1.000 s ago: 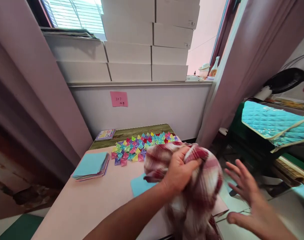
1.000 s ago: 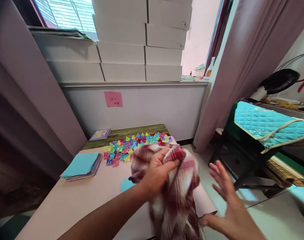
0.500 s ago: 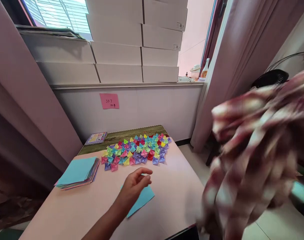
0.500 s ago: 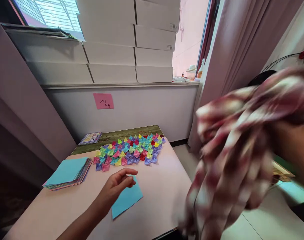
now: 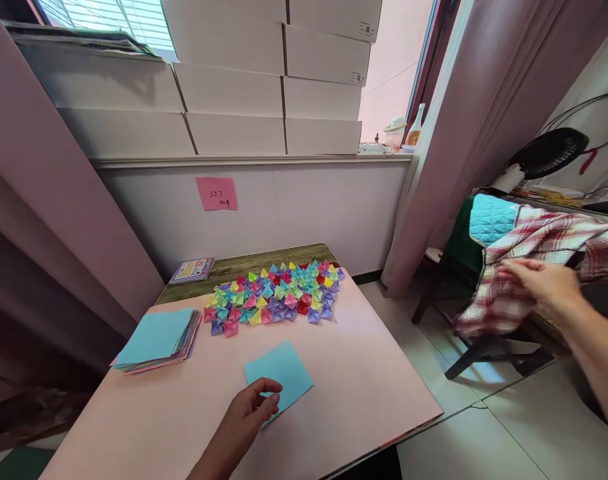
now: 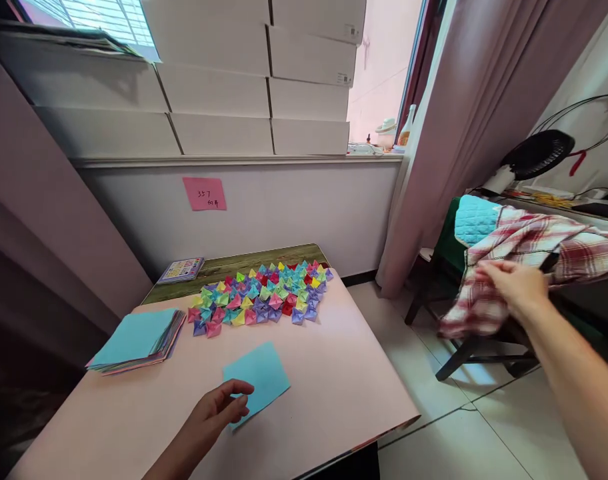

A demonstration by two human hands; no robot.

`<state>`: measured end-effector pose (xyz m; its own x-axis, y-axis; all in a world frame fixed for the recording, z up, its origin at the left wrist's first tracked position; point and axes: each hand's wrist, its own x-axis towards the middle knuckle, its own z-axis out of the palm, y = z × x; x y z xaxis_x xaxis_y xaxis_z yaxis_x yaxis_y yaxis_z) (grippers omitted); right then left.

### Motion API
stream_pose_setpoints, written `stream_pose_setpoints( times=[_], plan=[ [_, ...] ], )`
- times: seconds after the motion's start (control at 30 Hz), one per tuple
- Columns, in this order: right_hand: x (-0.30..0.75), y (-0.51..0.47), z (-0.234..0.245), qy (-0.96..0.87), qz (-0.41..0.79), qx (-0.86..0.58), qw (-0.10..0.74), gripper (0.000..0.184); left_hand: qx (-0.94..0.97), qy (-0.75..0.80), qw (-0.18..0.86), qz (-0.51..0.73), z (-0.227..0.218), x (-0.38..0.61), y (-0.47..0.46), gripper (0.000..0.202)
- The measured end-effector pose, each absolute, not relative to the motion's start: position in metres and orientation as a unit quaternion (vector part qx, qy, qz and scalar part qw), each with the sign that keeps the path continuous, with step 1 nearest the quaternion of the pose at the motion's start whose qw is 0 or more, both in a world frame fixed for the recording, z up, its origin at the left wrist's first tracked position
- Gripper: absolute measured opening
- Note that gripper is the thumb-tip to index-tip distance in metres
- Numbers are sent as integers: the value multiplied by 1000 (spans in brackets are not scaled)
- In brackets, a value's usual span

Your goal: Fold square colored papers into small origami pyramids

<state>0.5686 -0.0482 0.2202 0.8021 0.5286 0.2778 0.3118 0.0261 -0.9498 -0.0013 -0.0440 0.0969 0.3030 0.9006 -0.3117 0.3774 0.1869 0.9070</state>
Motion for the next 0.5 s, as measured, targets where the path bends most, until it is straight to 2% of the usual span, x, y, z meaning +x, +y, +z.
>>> stream_pose_setpoints(
  times=[0.07,0.1,0.17,0.23,0.33,0.4,0.5],
  plan=[
    [559,-50,190,-253,176,-696,649,15,586,551,535,258,92,-10,-47,45],
    [549,-51,172,-247,183,-692,653,15,584,559,522,272,90,-13,-49,45],
    [516,-54,137,-257,216,-688,644,21,587,581,468,315,86,-18,-54,43],
    [472,-56,106,-284,255,-668,639,30,598,607,371,371,82,-24,-57,38],
    [393,-56,73,-371,329,-645,581,41,610,624,232,430,70,-36,-54,28],
    [340,-55,58,-448,365,-615,536,42,612,630,182,443,57,-44,-54,24],
    [270,-51,39,-595,328,-583,445,35,644,616,144,430,36,-50,-60,22]
  ],
)
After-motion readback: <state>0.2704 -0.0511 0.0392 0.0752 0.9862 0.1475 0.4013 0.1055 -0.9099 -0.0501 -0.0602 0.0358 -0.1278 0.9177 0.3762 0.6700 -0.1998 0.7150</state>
